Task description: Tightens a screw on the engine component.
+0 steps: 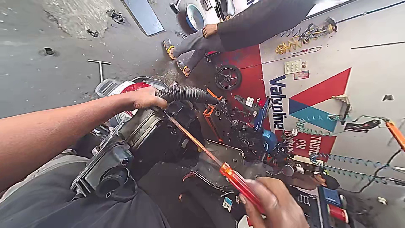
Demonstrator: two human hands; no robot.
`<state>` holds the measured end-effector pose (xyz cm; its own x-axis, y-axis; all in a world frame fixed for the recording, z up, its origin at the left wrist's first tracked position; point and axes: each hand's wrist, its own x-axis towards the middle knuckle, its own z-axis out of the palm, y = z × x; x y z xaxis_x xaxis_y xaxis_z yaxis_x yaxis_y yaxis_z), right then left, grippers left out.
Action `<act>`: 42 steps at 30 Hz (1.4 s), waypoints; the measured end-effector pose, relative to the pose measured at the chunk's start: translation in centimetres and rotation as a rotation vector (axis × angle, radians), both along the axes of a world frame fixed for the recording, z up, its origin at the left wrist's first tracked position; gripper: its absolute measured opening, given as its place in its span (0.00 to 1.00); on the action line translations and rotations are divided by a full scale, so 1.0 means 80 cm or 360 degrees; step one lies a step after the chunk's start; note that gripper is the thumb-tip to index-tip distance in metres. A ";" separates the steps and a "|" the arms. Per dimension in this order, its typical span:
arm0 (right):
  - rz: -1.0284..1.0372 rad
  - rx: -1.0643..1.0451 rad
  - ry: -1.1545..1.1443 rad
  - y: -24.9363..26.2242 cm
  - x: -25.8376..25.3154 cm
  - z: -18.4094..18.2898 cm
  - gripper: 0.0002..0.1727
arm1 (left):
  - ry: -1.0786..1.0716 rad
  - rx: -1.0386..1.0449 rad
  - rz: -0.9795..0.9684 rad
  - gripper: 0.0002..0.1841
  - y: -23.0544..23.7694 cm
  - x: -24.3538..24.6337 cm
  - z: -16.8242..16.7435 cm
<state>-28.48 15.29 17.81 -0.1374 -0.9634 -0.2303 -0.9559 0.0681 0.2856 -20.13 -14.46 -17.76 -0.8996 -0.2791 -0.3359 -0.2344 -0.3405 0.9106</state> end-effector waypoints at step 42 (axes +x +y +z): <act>0.0258 0.0027 0.0110 0.001 -0.013 -0.021 0.18 | 0.0031 0.0053 0.0038 0.08 0.007 0.003 0.008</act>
